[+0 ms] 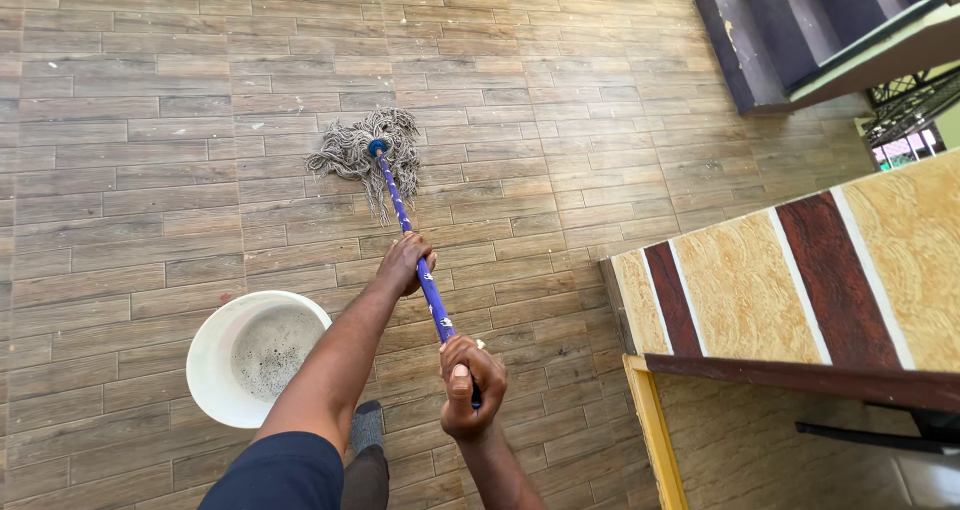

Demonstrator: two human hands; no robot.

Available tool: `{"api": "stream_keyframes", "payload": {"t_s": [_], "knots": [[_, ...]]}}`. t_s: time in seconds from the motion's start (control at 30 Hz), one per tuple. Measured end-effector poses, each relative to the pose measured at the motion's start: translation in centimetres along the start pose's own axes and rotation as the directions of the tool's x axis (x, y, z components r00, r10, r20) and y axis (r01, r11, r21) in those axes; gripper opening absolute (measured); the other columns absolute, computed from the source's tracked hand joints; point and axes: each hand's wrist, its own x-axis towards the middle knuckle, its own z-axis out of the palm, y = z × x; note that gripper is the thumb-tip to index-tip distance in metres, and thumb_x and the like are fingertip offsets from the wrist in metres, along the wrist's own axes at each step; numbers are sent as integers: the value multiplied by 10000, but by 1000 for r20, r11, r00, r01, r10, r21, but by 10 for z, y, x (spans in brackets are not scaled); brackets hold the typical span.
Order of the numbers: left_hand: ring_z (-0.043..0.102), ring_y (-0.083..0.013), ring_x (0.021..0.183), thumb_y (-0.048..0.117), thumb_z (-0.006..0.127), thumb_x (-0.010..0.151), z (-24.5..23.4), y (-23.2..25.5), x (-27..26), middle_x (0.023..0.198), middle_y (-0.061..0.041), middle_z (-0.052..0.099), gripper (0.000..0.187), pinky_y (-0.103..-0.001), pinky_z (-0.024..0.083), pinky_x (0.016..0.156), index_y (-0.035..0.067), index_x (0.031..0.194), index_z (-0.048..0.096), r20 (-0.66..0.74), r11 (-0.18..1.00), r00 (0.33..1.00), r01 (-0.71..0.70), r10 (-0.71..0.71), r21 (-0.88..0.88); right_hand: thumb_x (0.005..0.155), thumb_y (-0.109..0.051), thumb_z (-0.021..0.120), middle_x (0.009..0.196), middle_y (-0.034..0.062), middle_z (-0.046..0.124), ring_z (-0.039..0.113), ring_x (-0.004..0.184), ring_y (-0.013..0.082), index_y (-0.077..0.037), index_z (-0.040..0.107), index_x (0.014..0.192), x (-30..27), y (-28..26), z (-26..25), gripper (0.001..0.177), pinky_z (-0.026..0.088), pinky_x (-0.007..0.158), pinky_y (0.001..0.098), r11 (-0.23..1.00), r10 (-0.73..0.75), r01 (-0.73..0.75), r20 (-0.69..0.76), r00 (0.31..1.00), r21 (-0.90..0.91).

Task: The person mops a tiled floor using a mop and a bucket of water, rinsing the mop head in the bucket and wringing it out by hand.

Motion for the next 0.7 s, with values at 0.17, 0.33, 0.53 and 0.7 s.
{"api": "stream_keyframes", "payload": {"t_s": [0.17, 0.33, 0.53, 0.7], "knots": [[602, -339, 967, 221, 659, 920, 38, 46, -63, 899, -121, 620, 198, -486, 501, 877, 69, 792, 665, -97, 980, 985, -156, 144, -123, 1012, -290, 501, 603, 33, 458, 453, 568, 136, -63, 448, 690, -51, -57, -37, 397, 527, 712, 361, 1000, 14, -14, -67, 998, -8], [595, -354, 941, 188, 662, 894, 71, 114, -150, 887, -146, 613, 173, -467, 487, 869, 58, 781, 658, -67, 960, 980, -196, 186, -202, 996, -257, 494, 581, 19, 441, 466, 552, 130, -62, 458, 683, -125, -129, -68, 370, 543, 695, 363, 1000, -4, 2, -166, 986, -12], [578, -374, 951, 211, 665, 919, 122, 195, -264, 902, -160, 603, 188, -477, 483, 887, 47, 826, 661, -135, 895, 949, -314, 286, -316, 938, -106, 460, 591, 34, 426, 435, 568, 147, -51, 434, 677, -227, -212, -109, 268, 531, 679, 369, 997, 46, -60, -275, 960, -42], [598, -356, 955, 238, 652, 928, 164, 260, -342, 879, -137, 631, 229, -470, 480, 913, 76, 769, 680, 116, 909, 934, -292, 338, -298, 943, -66, 432, 562, 19, 421, 432, 540, 138, -68, 437, 657, -307, -270, -142, 286, 540, 678, 369, 986, 13, -78, -398, 917, -147]]}}
